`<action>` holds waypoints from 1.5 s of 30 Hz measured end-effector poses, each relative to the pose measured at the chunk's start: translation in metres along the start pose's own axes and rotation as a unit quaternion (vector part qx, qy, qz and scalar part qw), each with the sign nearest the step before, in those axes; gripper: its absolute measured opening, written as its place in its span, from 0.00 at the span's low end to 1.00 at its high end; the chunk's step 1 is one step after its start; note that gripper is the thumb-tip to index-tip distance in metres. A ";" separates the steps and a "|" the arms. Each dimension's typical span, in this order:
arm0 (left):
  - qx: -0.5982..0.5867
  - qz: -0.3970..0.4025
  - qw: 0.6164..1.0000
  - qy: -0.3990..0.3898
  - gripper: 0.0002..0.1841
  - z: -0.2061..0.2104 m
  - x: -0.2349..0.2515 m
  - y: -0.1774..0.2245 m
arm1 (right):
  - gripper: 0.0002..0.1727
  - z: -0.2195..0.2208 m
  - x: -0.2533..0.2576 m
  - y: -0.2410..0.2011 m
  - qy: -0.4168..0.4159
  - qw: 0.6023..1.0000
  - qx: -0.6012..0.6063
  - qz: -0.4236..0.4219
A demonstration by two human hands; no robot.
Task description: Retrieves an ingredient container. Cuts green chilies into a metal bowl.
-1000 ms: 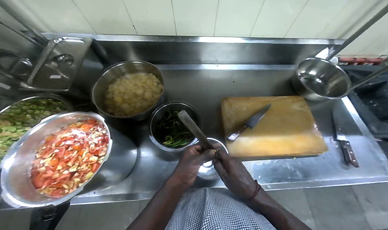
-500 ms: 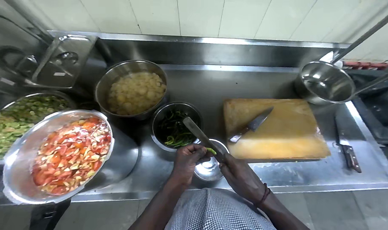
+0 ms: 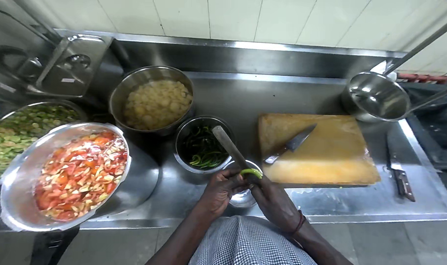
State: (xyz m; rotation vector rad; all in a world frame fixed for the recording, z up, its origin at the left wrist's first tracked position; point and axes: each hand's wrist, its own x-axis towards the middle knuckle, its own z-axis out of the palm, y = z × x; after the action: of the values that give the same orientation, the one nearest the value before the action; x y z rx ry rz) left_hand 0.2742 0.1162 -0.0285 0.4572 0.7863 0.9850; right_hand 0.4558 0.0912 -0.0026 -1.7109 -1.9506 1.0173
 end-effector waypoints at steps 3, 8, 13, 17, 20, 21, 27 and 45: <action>0.003 0.025 0.999 0.038 0.05 0.004 -0.001 -0.002 | 0.14 -0.001 0.001 0.000 -0.014 1.000 -0.004 0.005; 0.024 0.011 0.999 0.044 0.04 0.000 -0.003 0.000 | 0.14 -0.005 0.000 0.002 -0.060 0.998 -0.010 0.003; 0.054 -0.012 0.997 0.052 0.04 0.003 -0.001 -0.002 | 0.15 0.002 0.002 -0.003 -0.068 0.997 -0.027 0.003; 0.079 -0.015 0.995 0.066 0.08 0.007 0.000 -0.005 | 0.16 0.008 0.004 -0.003 -0.073 0.997 -0.035 -0.020; 0.155 0.004 0.985 0.076 0.05 -0.001 0.002 -0.002 | 0.15 0.006 0.004 -0.003 -0.058 0.997 -0.041 0.021; 0.206 0.018 0.975 0.079 0.04 -0.006 0.003 -0.001 | 0.14 0.004 0.005 -0.001 -0.052 0.996 -0.053 0.041; 0.648 0.084 0.756 0.031 0.16 -0.034 0.009 -0.001 | 0.11 -0.006 0.007 0.016 -0.007 0.993 -0.089 0.080; 0.790 0.063 0.598 0.118 0.15 -0.060 0.104 0.042 | 0.13 -0.012 -0.002 0.029 0.030 0.994 -0.046 0.092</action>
State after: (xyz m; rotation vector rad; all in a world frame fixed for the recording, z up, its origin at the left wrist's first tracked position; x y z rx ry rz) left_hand 0.2377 0.2275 -0.0783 1.9658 1.8106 0.1637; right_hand 0.4846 0.0926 -0.0147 -1.9793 -1.8571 0.9376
